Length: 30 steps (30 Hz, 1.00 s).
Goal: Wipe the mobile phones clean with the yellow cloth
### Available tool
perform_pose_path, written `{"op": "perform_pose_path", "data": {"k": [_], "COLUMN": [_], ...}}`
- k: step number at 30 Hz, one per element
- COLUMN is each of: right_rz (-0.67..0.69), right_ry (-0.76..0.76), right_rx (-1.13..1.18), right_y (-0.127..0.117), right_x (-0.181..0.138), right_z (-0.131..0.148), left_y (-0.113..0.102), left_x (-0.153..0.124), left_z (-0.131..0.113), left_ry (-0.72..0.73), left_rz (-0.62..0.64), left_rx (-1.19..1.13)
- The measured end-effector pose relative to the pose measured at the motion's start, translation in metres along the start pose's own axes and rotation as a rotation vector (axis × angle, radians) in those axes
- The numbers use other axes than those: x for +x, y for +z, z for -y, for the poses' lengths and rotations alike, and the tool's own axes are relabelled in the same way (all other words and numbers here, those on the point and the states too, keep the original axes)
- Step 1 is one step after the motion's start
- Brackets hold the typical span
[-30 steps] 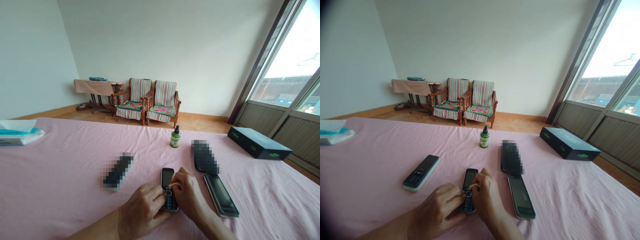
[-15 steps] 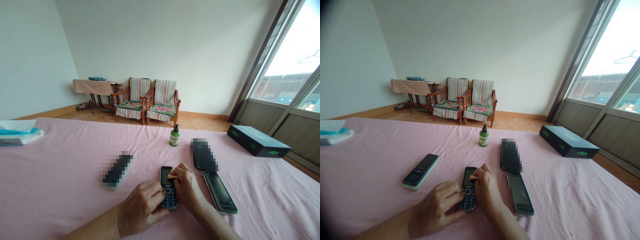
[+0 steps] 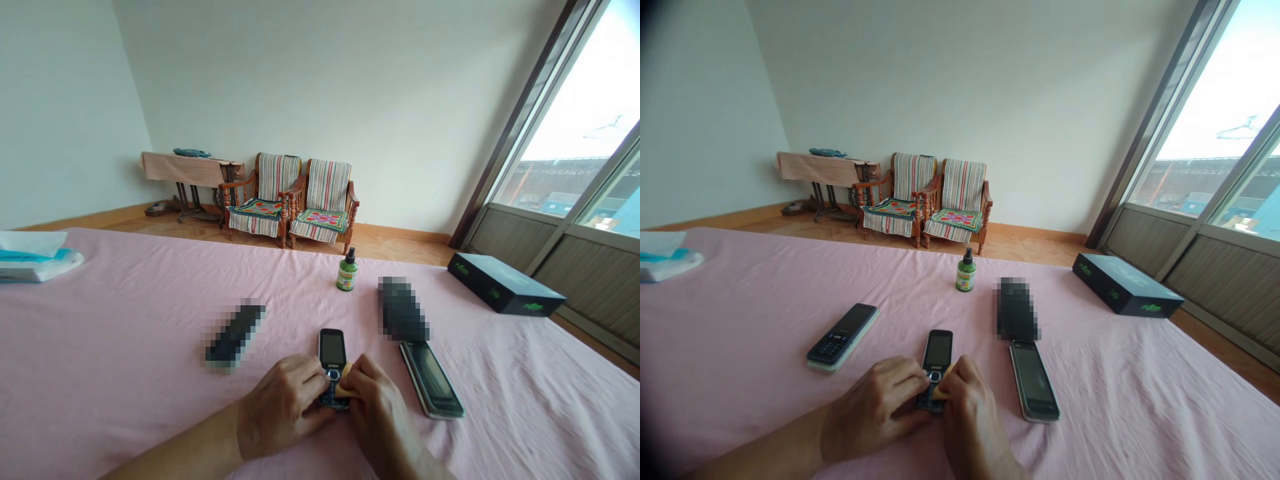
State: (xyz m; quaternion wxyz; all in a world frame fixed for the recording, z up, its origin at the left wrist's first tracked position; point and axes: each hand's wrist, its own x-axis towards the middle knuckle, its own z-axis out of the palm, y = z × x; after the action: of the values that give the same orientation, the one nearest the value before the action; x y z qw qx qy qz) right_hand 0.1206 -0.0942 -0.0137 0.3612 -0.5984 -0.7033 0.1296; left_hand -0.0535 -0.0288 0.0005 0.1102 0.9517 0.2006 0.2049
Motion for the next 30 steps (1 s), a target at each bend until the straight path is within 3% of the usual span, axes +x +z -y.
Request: {"op": "perform_pose_path", "data": {"k": [3,10,17,25,30], "right_rz": [0.023,-0.018,0.028,0.058,0.090], "right_ry": [0.002,0.021,-0.013,-0.029,-0.075], "right_rx": [0.024,-0.004,-0.032,-0.056,-0.058], "right_y": [-0.002,-0.002,0.000,-0.006,-0.006], "right_x": [-0.001,0.036,0.014,0.038,0.025], "right_z": [0.001,-0.004,-0.002,-0.003,-0.002], "left_y": [-0.002,-0.001,0.000,-0.001,-0.003], "left_x": [0.001,0.000,0.000,0.000,0.000], "left_z": [0.000,0.001,0.000,0.001,0.000], "left_ry": [-0.004,-0.003,-0.010,-0.001,-0.011], "left_rz": [0.008,-0.005,0.009,-0.012,-0.008], "left_rx": [-0.004,0.028,0.010,0.026,-0.025]}}
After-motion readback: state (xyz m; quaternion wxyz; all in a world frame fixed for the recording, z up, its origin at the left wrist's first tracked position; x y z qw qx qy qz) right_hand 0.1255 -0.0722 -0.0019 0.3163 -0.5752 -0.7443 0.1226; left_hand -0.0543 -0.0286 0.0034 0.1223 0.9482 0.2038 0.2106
